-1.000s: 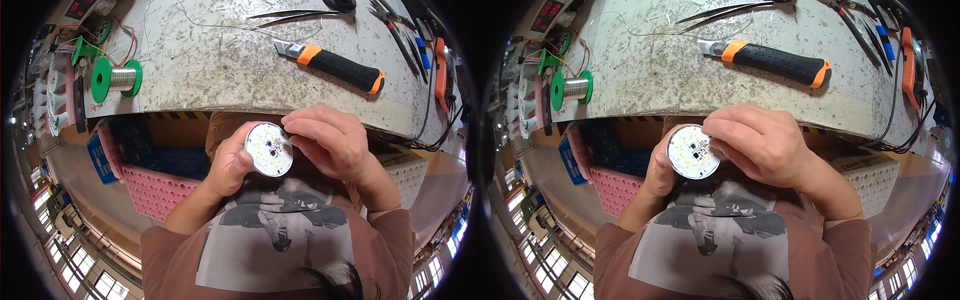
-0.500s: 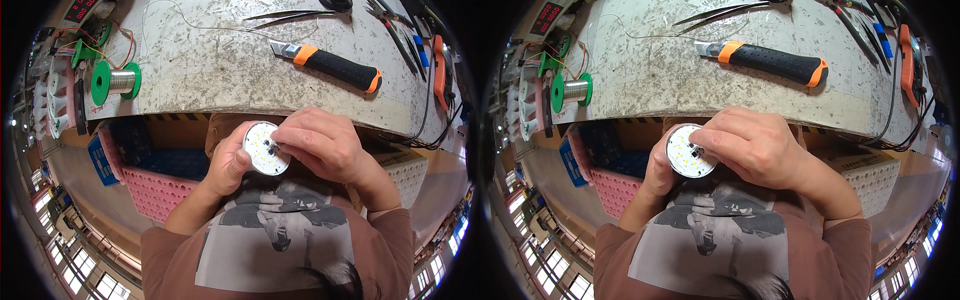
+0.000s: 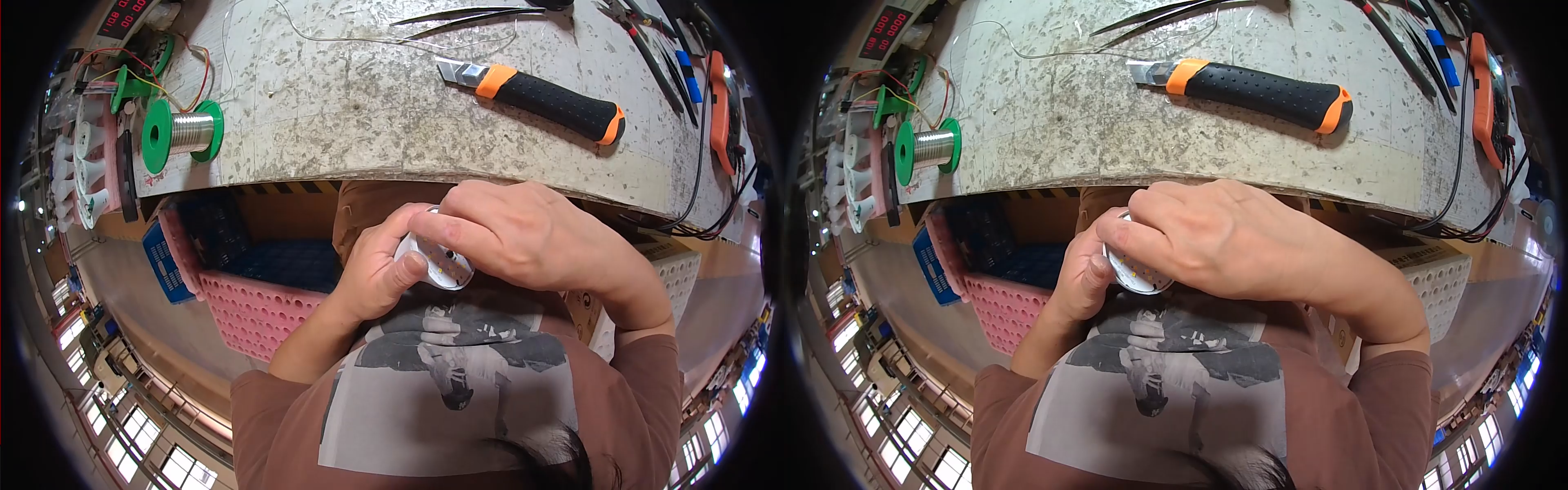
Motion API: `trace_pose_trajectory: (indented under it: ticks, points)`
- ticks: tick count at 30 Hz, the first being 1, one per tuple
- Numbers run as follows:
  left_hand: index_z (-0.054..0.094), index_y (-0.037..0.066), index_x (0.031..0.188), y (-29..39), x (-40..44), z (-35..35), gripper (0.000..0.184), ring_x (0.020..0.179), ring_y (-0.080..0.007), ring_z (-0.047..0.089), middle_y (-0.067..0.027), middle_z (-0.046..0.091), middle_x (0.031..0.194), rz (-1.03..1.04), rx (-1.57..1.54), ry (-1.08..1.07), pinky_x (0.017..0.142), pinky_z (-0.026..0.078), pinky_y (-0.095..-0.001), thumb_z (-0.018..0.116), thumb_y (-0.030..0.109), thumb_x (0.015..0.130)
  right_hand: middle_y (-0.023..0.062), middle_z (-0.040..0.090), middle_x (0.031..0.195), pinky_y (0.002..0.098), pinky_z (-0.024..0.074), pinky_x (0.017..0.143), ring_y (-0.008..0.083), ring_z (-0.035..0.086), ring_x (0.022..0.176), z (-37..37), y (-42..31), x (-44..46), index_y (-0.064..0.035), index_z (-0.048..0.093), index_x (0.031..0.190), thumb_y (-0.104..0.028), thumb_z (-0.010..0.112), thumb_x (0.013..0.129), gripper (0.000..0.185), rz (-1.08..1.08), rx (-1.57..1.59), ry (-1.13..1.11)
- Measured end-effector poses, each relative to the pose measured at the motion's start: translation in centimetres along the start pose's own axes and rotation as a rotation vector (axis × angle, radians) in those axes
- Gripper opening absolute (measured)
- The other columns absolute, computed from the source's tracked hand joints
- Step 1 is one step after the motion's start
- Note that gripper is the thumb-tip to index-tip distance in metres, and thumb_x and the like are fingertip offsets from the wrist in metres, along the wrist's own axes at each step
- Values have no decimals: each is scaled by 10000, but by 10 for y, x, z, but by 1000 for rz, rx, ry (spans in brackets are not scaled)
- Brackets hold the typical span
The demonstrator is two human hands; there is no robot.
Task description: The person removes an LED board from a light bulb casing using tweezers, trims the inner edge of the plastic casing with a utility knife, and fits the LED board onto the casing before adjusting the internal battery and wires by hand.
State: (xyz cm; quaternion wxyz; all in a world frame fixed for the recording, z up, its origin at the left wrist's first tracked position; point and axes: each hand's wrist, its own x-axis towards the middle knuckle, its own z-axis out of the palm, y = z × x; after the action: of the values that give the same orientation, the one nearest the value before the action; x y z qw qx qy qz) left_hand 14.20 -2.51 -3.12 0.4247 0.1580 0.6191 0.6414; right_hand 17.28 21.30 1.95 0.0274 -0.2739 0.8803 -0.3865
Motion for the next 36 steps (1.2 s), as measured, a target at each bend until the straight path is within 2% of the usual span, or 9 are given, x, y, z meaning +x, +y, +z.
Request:
trace_pose_trajectory:
  ticks: [8,10,14,16,17,20,23,26,36]
  points:
    - [538,-52,1392,4,-3,-3,1073,1182,-184,636,-120,675,1249,-153,-80,-66,1028,489,-335,643,858,833,73,588,881,393,577,633,257,683,813,0,0,-2,-68,611,1230,-177,591,963,289,-22,39,-27]
    - [594,-9,1361,-2,-3,-2,913,1099,-193,697,-116,729,1156,9,-50,-72,957,534,-333,576,796,931,61,565,889,377,538,596,248,646,766,-1,0,-3,-59,595,1352,-64,755,797,578,-42,83,-8]
    - [608,-3,1352,-3,-2,-1,884,1103,-194,694,-117,721,1168,34,-2,-65,961,531,-336,587,778,938,61,568,891,377,536,590,249,642,756,-3,-1,-4,-59,599,1347,-53,761,785,585,-43,103,-11]
    - [617,3,1346,-3,-3,0,862,1110,-194,690,-120,714,1175,22,-18,-64,967,528,-341,599,763,940,70,592,875,387,579,649,251,684,820,-6,-5,-4,-53,601,1243,-150,597,944,314,-8,103,-29]
    - [617,3,1346,-2,-3,1,862,1110,-194,690,-120,714,1175,24,-17,-64,967,528,-341,599,763,940,70,592,875,387,579,649,251,684,820,-7,-6,-4,-53,601,1243,-150,597,944,314,-9,101,-29]
    - [616,-2,1348,-2,-6,2,872,1105,-196,686,-108,712,1175,25,-6,-54,970,526,-341,599,767,937,74,599,870,389,575,653,257,683,824,-9,-5,-6,-51,599,1239,-127,605,931,318,-4,105,-39]
    - [600,-43,1337,-6,-11,-7,925,1086,-185,681,-114,706,1191,-56,-133,92,966,530,-324,603,783,922,89,627,889,412,558,674,283,671,796,-21,0,-12,-64,604,1261,8,703,789,487,74,105,67]
    - [570,-57,1339,-24,-19,-17,991,1075,-184,686,-128,703,1186,-71,-231,152,955,540,-323,565,830,897,75,677,916,342,571,674,237,690,757,-29,8,-27,-82,636,1284,89,751,725,596,116,133,198]
    - [463,-47,1460,10,-7,4,1176,1268,-232,613,-159,613,1374,-63,-314,53,1099,482,-389,590,917,800,54,646,860,336,564,669,214,658,733,-16,10,-8,-62,673,1198,78,753,751,475,102,268,357]
